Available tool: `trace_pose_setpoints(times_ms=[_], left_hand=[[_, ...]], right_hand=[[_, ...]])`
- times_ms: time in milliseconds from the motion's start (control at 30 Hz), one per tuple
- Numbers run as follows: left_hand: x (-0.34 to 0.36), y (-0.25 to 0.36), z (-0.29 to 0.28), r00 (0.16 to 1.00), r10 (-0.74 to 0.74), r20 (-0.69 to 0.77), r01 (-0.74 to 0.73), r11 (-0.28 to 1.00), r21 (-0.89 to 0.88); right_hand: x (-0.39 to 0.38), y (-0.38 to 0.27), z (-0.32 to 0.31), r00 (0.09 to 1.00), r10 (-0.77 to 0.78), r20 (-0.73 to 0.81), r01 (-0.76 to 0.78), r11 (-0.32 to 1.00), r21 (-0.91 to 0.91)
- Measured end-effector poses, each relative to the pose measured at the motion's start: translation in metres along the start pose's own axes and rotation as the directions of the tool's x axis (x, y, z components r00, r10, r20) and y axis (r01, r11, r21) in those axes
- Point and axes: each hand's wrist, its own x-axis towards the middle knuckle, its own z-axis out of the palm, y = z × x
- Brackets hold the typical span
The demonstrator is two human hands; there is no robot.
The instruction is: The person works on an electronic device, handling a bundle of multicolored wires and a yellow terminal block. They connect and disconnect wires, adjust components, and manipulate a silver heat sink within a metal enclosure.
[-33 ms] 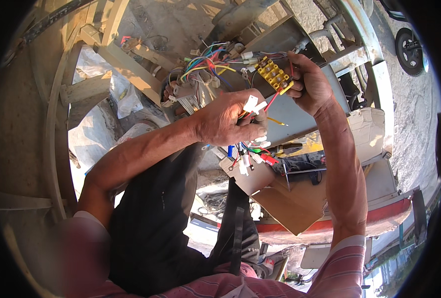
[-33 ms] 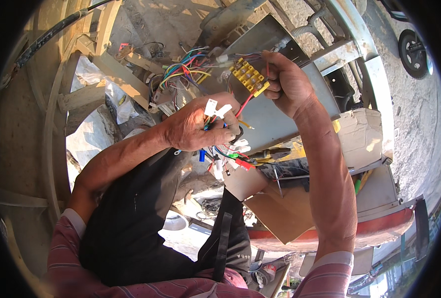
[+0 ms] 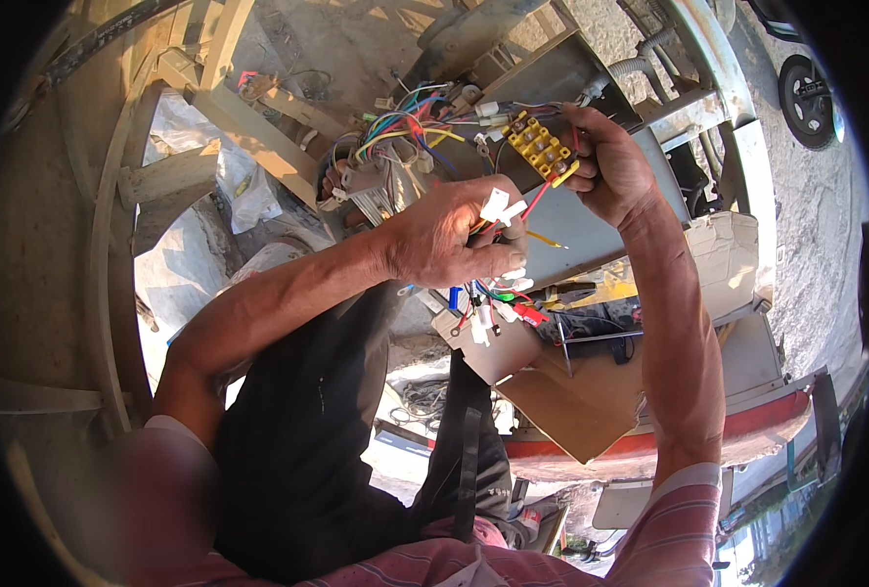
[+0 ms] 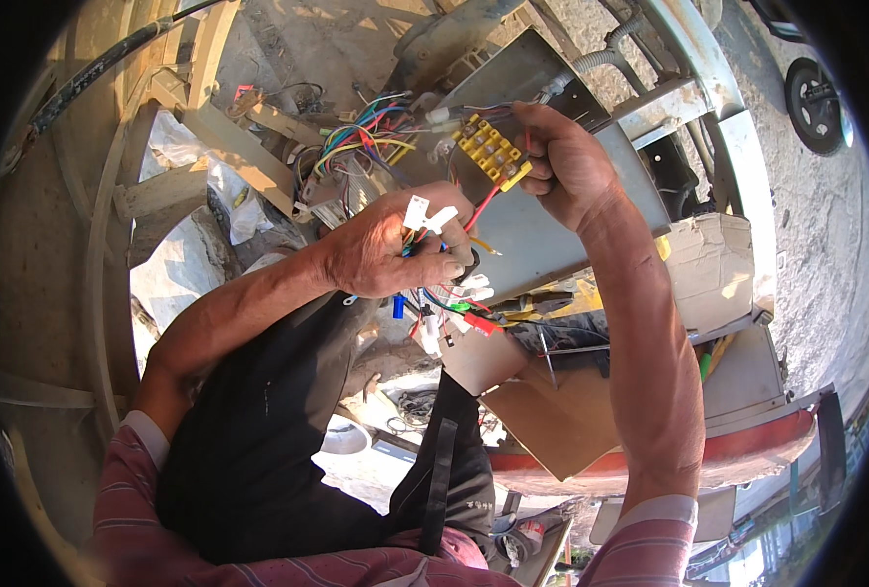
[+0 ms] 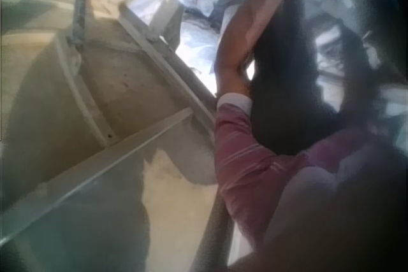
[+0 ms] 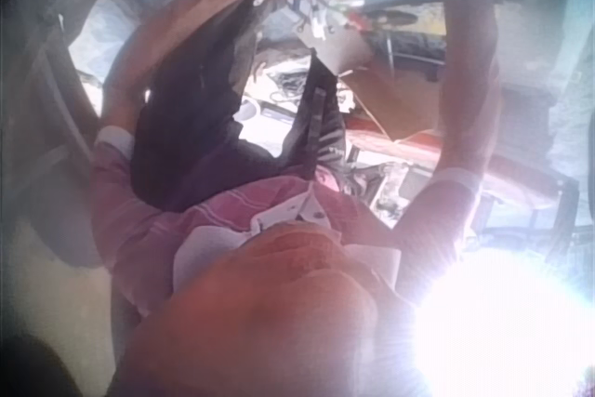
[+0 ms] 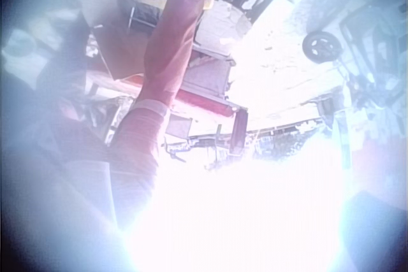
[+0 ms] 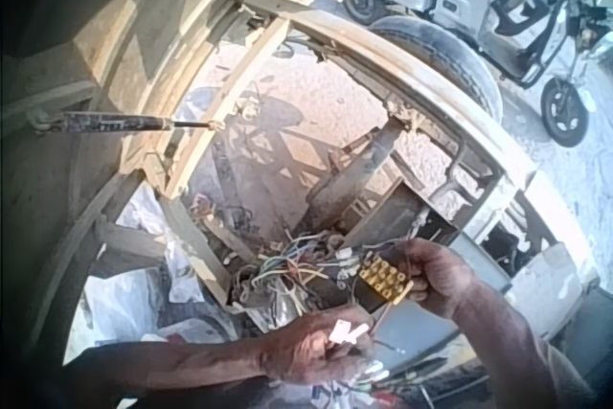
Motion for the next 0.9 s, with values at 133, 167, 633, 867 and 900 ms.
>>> trace_pose_setpoints(times_ms=[133, 167, 633, 867, 900], left_hand=[[0.001, -0.002, 0.002, 0.999, 0.048, -0.009, -0.047, 0.999, 0.012], [0.001, -0.002, 0.002, 0.998, 0.064, -0.004, -0.064, 0.998, 0.011], [-0.003, -0.015, 0.016, 0.965, 0.232, 0.122, -0.26, 0.776, 0.575], [-0.012, -0.011, 0.017, 0.961, 0.231, 0.154, -0.277, 0.76, 0.588], [-0.013, -0.011, 0.018, 0.961, 0.233, 0.151, -0.277, 0.763, 0.584]], right_hand=[[0.004, 0.004, 0.005, 0.995, -0.044, -0.09, 0.037, 0.996, -0.078], [0.004, 0.005, 0.005, 0.997, -0.066, -0.036, 0.063, 0.994, -0.092], [0.014, 0.025, 0.008, 0.966, -0.248, -0.075, 0.241, 0.966, -0.087], [0.009, 0.023, -0.002, 0.98, -0.201, 0.004, 0.196, 0.951, -0.241], [0.007, 0.024, -0.002, 0.977, -0.211, -0.008, 0.203, 0.947, -0.248]])
